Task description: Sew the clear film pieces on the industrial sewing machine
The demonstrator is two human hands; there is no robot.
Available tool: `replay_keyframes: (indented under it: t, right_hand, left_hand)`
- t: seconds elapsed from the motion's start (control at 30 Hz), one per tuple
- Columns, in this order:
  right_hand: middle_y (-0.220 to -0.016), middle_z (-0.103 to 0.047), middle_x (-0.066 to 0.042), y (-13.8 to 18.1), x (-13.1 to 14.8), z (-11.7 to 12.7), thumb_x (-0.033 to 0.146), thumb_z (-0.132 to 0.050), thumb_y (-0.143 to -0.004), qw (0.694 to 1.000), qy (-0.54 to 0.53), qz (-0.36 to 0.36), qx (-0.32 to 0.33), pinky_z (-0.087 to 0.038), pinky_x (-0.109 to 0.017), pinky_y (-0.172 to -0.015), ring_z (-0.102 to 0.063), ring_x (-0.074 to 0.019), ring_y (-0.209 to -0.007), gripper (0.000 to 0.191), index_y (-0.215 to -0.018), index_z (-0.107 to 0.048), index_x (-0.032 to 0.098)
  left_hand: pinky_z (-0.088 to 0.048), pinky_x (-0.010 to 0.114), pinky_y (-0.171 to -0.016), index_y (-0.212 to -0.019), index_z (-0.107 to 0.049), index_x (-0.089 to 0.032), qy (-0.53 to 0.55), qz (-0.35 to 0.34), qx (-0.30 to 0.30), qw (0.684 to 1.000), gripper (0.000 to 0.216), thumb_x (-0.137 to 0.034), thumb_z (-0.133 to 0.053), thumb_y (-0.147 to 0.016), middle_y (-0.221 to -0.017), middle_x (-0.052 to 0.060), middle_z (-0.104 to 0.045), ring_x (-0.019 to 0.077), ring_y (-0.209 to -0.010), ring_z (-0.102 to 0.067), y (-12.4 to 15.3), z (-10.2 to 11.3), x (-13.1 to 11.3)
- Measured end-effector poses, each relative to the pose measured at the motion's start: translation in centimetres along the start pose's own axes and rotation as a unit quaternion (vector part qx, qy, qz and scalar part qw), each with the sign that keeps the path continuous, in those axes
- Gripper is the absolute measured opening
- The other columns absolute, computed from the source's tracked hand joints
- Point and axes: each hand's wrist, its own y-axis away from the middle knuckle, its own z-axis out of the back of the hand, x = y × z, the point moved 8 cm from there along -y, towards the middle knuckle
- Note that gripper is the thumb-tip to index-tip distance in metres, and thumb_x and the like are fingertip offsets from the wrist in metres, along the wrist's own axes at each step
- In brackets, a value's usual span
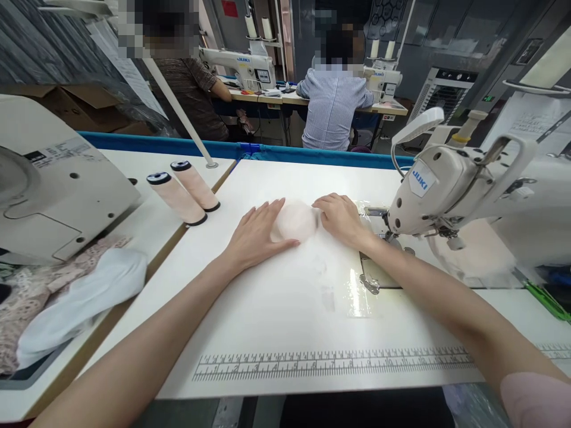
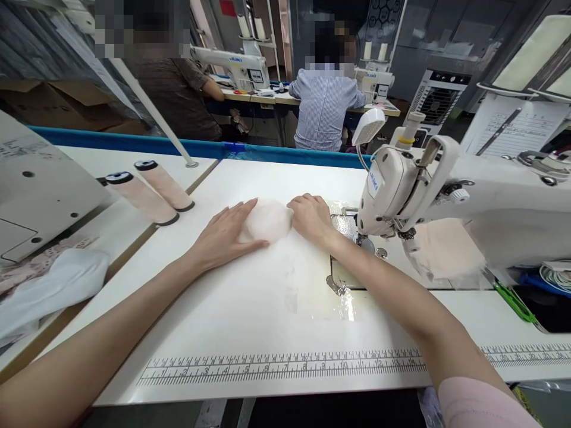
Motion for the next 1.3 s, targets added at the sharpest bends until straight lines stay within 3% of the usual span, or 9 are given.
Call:
replay_keyframes:
  t: [0.13, 0.33, 0.53, 0.7, 0.8, 0.9, 1.0, 1.17, 1.3]
  right_hand:
    - [-0.121, -0.065, -0.004, 0.1, -0.4, -0.6, 0.002, -0.038, -0.082, 1.0, -0.009, -0.008, 0.006, -0.041, -0.038, -0.09, -0.053, -0.0235, -0.114, 0.044, -0.109, -0.068, 0.019]
    - [-0.122, -0.064, -0.004, 0.3, -0.1, -1.0, 0.009, -0.042, -0.085, 0.999, -0.033, 0.004, 0.001, -0.037, -0.04, -0.096, -0.052, -0.0239, -0.115, 0.037, -0.108, -0.069, 0.02]
    - [-0.12, -0.065, -0.003, 0.7, -1.0, -0.3, 0.007, -0.04, -0.084, 0.996, -0.079, -0.041, -0.008, -0.04, -0.036, -0.094, -0.055, -0.0205, -0.111, 0.039, -0.111, -0.066, 0.019]
    - [-0.113, -0.066, -0.001, -0.3, -2.1, -0.9, 0.018, -0.045, -0.087, 0.986, -0.137, -0.091, 0.004, -0.04, -0.033, -0.094, -0.053, -0.0202, -0.111, 0.024, -0.091, -0.069, 0.02]
    - [-0.118, -0.064, -0.003, -1.3, -2.3, -1.5, 0.03, -0.047, -0.091, 0.98, -0.163, -0.117, 0.012, -0.035, -0.038, -0.102, -0.046, -0.0238, -0.12, 0.026, -0.08, -0.068, 0.02]
    - [-0.122, -0.061, -0.005, -1.9, -2.3, -1.6, 0.034, -0.055, -0.087, 0.973, -0.184, -0.139, 0.014, -0.029, -0.041, -0.107, -0.039, -0.0265, -0.126, 0.024, -0.073, -0.066, 0.019]
    - [-0.119, -0.062, -0.004, -2.2, -1.9, -1.3, 0.032, -0.062, -0.083, 0.966, -0.215, -0.146, 0.015, -0.03, -0.039, -0.105, -0.039, -0.0259, -0.126, 0.016, -0.073, -0.065, 0.019]
    - [-0.097, -0.067, 0.0, -2.6, -1.0, -0.2, 0.035, -0.056, -0.086, 0.947, -0.286, -0.143, -0.001, -0.04, -0.031, -0.089, -0.056, -0.0176, -0.1, 0.017, -0.079, -0.06, 0.02]
    - [-0.086, -0.064, 0.003, -2.8, -1.4, -0.3, 0.034, -0.054, -0.087, 0.929, -0.336, -0.152, -0.019, -0.043, -0.026, -0.078, -0.06, -0.0129, -0.083, 0.017, -0.079, -0.054, 0.019]
  left_hand:
    - [-0.019, 0.048, -0.117, -0.151, -0.021, -0.019, -0.002, -0.006, -0.002, 1.0, 0.096, -0.072, -0.05, -0.077, -0.156, 0.009, -0.03, 0.0315, -0.143, -0.026, -0.2, -0.1, -0.4]
    - [-0.021, 0.048, -0.116, -0.149, -0.025, -0.018, 0.017, 0.021, -0.014, 1.0, 0.089, -0.071, -0.045, -0.081, -0.154, 0.011, -0.035, 0.0307, -0.14, -0.032, -0.4, 0.0, -0.4]
    - [-0.021, 0.05, -0.117, -0.149, -0.027, -0.022, 0.008, -0.007, -0.028, 1.0, 0.086, -0.071, -0.047, -0.08, -0.155, 0.008, -0.033, 0.031, -0.142, -0.029, -0.2, 0.0, -0.6]
    - [-0.025, 0.046, -0.116, -0.141, -0.041, -0.021, -0.01, -0.073, -0.101, 0.992, 0.074, -0.064, -0.054, -0.081, -0.149, 0.009, -0.043, 0.0284, -0.137, -0.039, 0.1, 1.1, -1.7]
    - [-0.027, 0.041, -0.116, -0.135, -0.048, -0.02, -0.013, -0.113, -0.146, 0.983, 0.064, -0.06, -0.054, -0.085, -0.144, 0.009, -0.049, 0.0249, -0.133, -0.046, 0.6, 1.9, -2.6]
    - [-0.028, 0.041, -0.116, -0.133, -0.049, -0.023, -0.008, -0.101, -0.182, 0.978, 0.057, -0.057, -0.052, -0.087, -0.142, 0.008, -0.052, 0.023, -0.131, -0.047, 0.8, 2.7, -2.6]
    - [-0.028, 0.042, -0.115, -0.131, -0.05, -0.025, 0.004, -0.069, -0.196, 0.978, 0.053, -0.057, -0.05, -0.089, -0.139, 0.007, -0.055, 0.0227, -0.131, -0.048, 0.9, 3.1, -2.2]
    - [-0.03, 0.042, -0.113, -0.13, -0.051, -0.025, 0.013, -0.037, -0.2, 0.979, 0.05, -0.056, -0.046, -0.091, -0.134, 0.006, -0.059, 0.0237, -0.127, -0.051, 0.9, 3.5, -1.5]
    - [-0.03, 0.041, -0.112, -0.129, -0.053, -0.022, 0.025, -0.024, -0.199, 0.979, 0.048, -0.052, -0.039, -0.095, -0.132, 0.006, -0.061, 0.0235, -0.124, -0.052, 1.0, 3.8, -1.3]
